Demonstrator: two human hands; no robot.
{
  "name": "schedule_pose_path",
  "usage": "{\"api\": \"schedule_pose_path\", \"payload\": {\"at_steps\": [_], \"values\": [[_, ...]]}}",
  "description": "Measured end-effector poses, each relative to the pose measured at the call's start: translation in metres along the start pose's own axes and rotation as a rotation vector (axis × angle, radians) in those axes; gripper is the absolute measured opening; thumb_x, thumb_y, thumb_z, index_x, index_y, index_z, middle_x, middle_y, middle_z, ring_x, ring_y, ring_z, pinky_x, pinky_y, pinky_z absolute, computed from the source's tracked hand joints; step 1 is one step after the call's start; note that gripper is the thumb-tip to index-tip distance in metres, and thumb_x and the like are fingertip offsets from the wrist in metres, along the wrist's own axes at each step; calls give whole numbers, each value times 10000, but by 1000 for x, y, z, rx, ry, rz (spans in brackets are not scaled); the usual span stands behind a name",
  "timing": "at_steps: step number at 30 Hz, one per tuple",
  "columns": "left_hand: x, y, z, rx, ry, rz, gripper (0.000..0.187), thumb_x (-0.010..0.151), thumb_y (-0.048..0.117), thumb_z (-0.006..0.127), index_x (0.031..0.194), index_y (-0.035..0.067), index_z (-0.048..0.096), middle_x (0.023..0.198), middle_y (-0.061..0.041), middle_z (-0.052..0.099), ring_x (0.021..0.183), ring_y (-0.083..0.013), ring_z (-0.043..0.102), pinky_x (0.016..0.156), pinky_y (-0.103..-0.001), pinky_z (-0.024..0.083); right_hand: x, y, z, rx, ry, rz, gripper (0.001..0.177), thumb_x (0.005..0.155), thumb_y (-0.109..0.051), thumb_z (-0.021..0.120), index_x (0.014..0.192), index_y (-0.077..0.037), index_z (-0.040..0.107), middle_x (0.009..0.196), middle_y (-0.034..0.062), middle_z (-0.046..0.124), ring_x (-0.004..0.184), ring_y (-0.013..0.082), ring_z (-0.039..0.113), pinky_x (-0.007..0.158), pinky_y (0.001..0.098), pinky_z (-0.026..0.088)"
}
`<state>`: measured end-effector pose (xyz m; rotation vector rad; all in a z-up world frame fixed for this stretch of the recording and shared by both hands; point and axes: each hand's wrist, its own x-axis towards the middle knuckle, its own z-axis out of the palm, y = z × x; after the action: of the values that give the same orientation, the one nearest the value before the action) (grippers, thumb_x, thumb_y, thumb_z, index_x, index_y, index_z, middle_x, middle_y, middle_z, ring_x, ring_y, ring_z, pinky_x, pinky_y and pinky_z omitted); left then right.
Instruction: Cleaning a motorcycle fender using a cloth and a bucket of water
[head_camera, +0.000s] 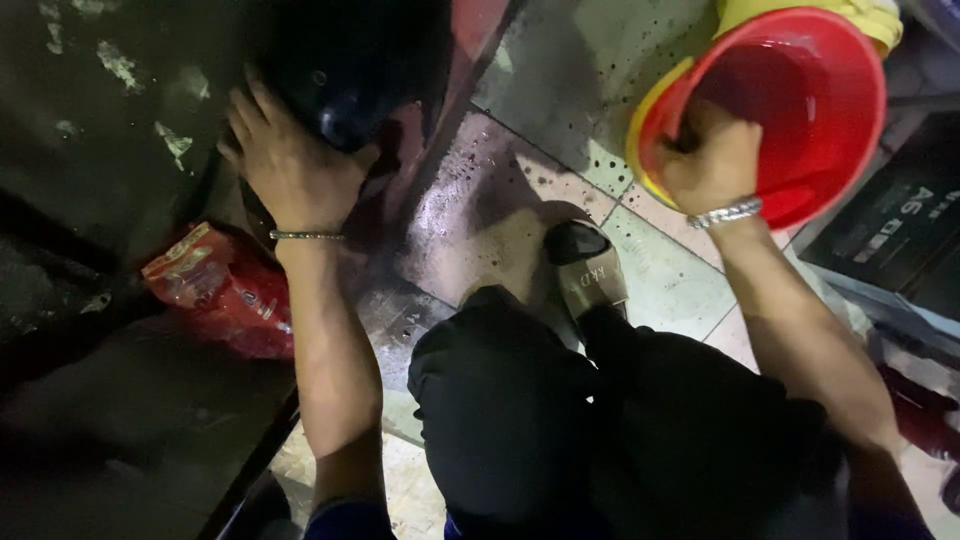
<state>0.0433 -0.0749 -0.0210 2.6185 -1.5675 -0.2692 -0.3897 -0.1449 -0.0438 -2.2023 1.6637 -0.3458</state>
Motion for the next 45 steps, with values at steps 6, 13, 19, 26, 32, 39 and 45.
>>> {"api": "schedule_pose_path", "payload": {"at_steps": [6, 13, 19, 26, 32, 39, 45], "values": [[0, -5, 2, -31, 54, 37, 1409, 571, 650, 1003, 1548, 1, 223, 1522, -289, 445, 1400, -465, 430, 1141, -623, 319, 52, -71, 14, 33, -23, 102, 166, 820, 4, 776, 986, 2, 765, 954, 164, 788, 787, 311, 762, 713, 390, 648], [-2, -3, -3, -18, 86, 21, 1399, 578, 802, 937, 1532, 12, 287, 1464, -276, 509, 1340, -431, 500, 1068, -627, 388, 93, -84, 55, 36, 15, -37, 182, 803, -219, 741, 794, -85, 619, 735, 69, 709, 600, 341, 633, 643, 460, 441], [-5, -13, 4, -87, 134, 59, 1430, 668, 961, 804, 1552, -14, 244, 1511, -319, 445, 1382, -445, 471, 1105, -625, 356, 123, -102, 72, 15, 81, -80, 156, 727, -226, 738, 753, -89, 669, 692, 83, 708, 545, 362, 600, 612, 469, 438], [-7, -17, -30, -156, 101, 56, 1405, 636, 966, 764, 1532, -7, 293, 1397, -233, 537, 1255, -424, 543, 1010, -633, 420, 142, -126, 75, 19, 76, -147, 220, 793, -231, 809, 741, -130, 620, 707, 14, 698, 567, 213, 625, 572, 399, 480], [-19, -21, -24, -129, 19, 30, 1408, 650, 992, 723, 1574, 45, 243, 1490, -211, 495, 1322, -396, 502, 1095, -666, 327, 151, -118, 88, 82, 82, -131, 397, 855, -314, 878, 698, -118, 570, 636, 7, 618, 509, 181, 524, 514, 414, 404], [-31, -19, -11, -152, 12, 58, 1347, 593, 805, 875, 1584, 132, 258, 1499, -117, 488, 1355, -326, 499, 1073, -633, 336, 161, -101, 111, 163, 259, -211, 586, 1140, -460, 518, 731, -64, 659, 685, 171, 684, 626, 381, 650, 623, 477, 432], [-41, -18, -4, -163, 97, 2, 1297, 587, 860, 778, 1530, 67, 374, 1307, -149, 569, 1200, -378, 560, 1020, -599, 390, 141, -132, 30, 222, 373, -350, 390, 1163, -223, 507, 908, -8, 708, 790, 190, 713, 642, 377, 634, 549, 429, 399]]}}
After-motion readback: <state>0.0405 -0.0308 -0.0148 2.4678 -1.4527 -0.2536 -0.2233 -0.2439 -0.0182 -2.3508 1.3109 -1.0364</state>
